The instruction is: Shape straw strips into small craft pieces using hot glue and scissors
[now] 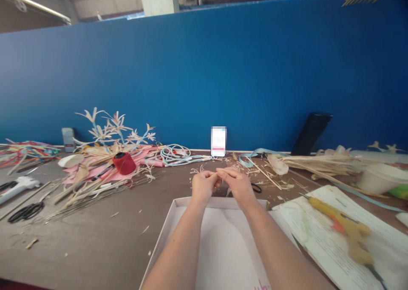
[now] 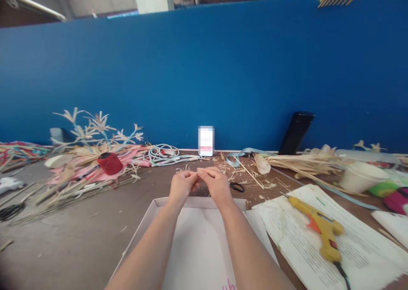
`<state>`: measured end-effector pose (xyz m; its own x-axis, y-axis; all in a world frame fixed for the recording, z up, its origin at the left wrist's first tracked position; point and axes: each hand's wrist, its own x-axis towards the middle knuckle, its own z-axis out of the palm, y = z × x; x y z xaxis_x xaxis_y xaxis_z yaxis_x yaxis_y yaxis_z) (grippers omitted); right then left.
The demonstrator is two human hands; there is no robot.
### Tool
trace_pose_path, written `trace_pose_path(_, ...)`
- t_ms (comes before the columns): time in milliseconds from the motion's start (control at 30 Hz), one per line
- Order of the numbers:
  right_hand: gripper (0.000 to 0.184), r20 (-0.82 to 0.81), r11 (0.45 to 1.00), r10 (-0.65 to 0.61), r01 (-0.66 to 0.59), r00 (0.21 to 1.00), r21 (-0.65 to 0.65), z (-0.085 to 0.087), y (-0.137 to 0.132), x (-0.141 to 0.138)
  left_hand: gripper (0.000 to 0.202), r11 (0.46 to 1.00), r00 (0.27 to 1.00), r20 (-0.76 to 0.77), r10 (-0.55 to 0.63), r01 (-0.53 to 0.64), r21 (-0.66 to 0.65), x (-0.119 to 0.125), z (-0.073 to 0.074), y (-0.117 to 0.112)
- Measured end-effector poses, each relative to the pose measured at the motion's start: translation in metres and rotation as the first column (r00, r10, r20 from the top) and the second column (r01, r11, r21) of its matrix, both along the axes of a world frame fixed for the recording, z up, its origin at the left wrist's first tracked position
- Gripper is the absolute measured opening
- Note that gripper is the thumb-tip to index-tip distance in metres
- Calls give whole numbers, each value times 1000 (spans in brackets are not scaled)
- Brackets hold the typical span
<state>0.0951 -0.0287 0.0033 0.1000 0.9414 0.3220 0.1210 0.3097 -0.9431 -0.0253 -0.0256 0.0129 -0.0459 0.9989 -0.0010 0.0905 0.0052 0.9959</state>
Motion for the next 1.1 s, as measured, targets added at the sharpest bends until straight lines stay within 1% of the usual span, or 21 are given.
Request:
trace_pose_path(67,27,-150,995,9,-24,989,-100,-1,0,-2,30,999,999,-40,15,-14,33,-1,-1,-1)
trace_pose_path(133,28,-303,978,32,-92,952,-186,-2,1,-1,31,995,996,-85,10,-2,98,-1,-3,-1)
trace_pose_path(200,27,-440,956,55,-175,896,-236,-2,2,0,31,989,993,-119,1,16,147,1,-4,-2)
trace_pose_path(267,24,-548,929,55,-245,835,-279,-2,3,3,29,987,992,-124,-13,33,158,3,-3,-4)
trace_pose_path(367,17,-666,889,-18,-293,746,-352,0,7,7,24,987,995,-84,-54,66,144,5,4,-8)
trace_pose_path(467,13,-717,882,-92,-278,691,-380,-1,10,10,17,988,994,9,-107,105,110,6,11,-11)
trace_pose_path(533,14,-735,895,-112,-254,669,-367,-1,11,12,18,992,990,84,-111,105,72,6,14,-11)
trace_pose_path(633,14,-751,917,-138,-204,646,-343,-2,11,15,20,995,971,216,-104,101,21,4,14,-9)
trace_pose_path(700,13,-746,931,-118,-189,655,-314,-2,9,15,24,994,952,285,-109,111,10,3,12,-7)
trace_pose_path(767,14,-735,936,-60,-218,676,-278,0,7,13,28,991,951,278,-131,127,32,1,9,-5)
trace_pose_path(833,14,-730,925,5,-281,683,-257,2,5,11,31,988,973,173,-150,140,69,0,6,-3)
trace_pose_path(900,16,-731,908,41,-330,681,-257,3,4,9,32,979,989,-13,-149,150,140,0,1,-2)
trace_pose_path(933,18,-730,903,42,-339,683,-265,3,4,8,32,968,983,-121,-136,158,196,0,-1,-2)
trace_pose_path(967,19,-726,899,32,-337,687,-279,2,4,8,32,950,967,-229,-112,172,262,0,-3,-2)
trace_pose_path(1033,19,-718,896,-6,-315,696,-313,1,5,9,32,894,910,-414,-41,218,391,2,-6,-4)
trace_pose_path(1100,16,-720,893,-59,-286,691,-348,-1,6,11,34,850,838,-545,15,277,448,3,-7,-7)
